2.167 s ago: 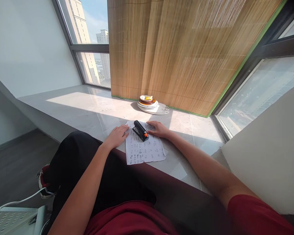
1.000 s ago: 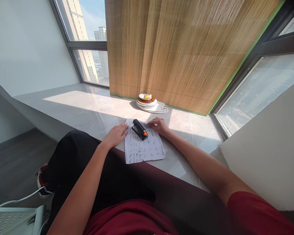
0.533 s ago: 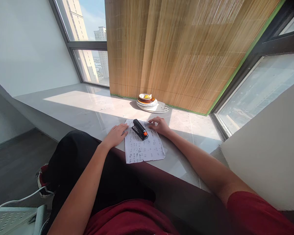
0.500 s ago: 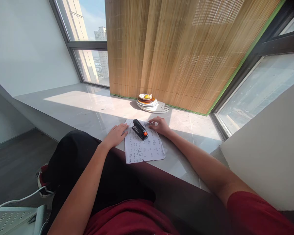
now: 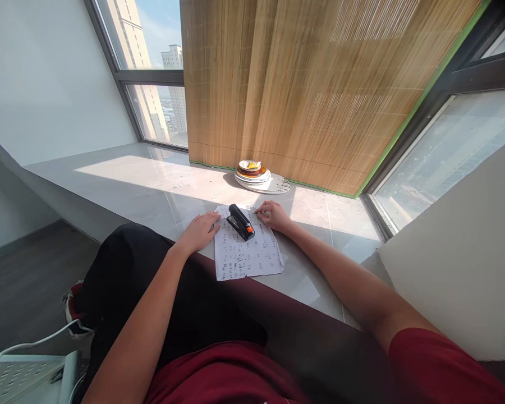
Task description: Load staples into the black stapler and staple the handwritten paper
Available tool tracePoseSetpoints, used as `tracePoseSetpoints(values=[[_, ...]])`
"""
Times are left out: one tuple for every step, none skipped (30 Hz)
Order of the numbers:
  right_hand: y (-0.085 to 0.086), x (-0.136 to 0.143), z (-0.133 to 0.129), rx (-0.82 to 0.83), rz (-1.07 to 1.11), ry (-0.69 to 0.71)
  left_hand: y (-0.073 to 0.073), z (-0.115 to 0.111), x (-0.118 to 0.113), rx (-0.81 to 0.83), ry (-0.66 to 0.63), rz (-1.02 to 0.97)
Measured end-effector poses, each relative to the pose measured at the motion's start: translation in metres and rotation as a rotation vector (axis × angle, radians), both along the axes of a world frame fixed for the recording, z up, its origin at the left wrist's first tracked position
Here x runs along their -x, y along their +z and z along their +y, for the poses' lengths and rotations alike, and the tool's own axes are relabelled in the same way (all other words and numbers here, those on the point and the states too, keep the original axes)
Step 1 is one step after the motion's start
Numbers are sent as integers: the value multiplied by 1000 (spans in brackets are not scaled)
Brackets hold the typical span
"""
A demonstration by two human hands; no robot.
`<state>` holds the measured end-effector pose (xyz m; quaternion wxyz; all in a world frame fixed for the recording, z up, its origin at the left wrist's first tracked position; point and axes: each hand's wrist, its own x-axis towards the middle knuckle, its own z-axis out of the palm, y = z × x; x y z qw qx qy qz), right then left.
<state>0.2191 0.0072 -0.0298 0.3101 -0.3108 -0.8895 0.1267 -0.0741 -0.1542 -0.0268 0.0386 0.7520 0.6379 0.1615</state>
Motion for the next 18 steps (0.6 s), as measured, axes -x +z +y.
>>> tracePoseSetpoints(values=[[-1, 0, 1, 7, 3, -22, 0, 0, 0, -1, 1, -1], [-1, -1, 1, 16, 6, -48, -1, 0, 0, -1, 3, -1], [-2, -1, 2, 27, 7, -75, -1, 0, 0, 1, 6, -1], [-2, -2, 2, 39, 9, -100, -1, 0, 0, 4, 10, -1], [-2, -3, 2, 50, 14, -121, -1, 0, 0, 8, 12, -3], [-1, -4, 1, 58, 25, -143, -1, 0, 0, 11, 13, -5], [1, -4, 0, 59, 45, -168, -1, 0, 0, 13, 13, -9], [4, -4, -3, 49, 76, -195, -1, 0, 0, 14, 11, -13], [8, -3, -7, 34, 115, -213, -1, -1, 0, 9, 7, -19], [12, -1, -13, 20, 154, -211, 0, -1, 0, 0, 2, -27], [17, 2, -20, 13, 186, -183, 0, -1, 0, -13, 0, -39], [22, 6, -29, 16, 202, -125, 1, -2, 1, -27, 0, -53], [27, 11, -38, 32, 198, -43, 2, -2, 1, -39, 2, -66], [31, 18, -48, 57, 178, 44, 2, -3, 1, -47, 2, -78], [33, 24, -57, 88, 147, 118, 3, -3, 1, -53, 2, -87], [34, 30, -66, 118, 117, 164, 4, -3, 1, -58, -1, -96], [34, 36, -74, 142, 91, 180, 4, -4, 0, -62, -6, -103], [33, 41, -80, 156, 76, 171, 5, -4, 0, -68, -14, -111]])
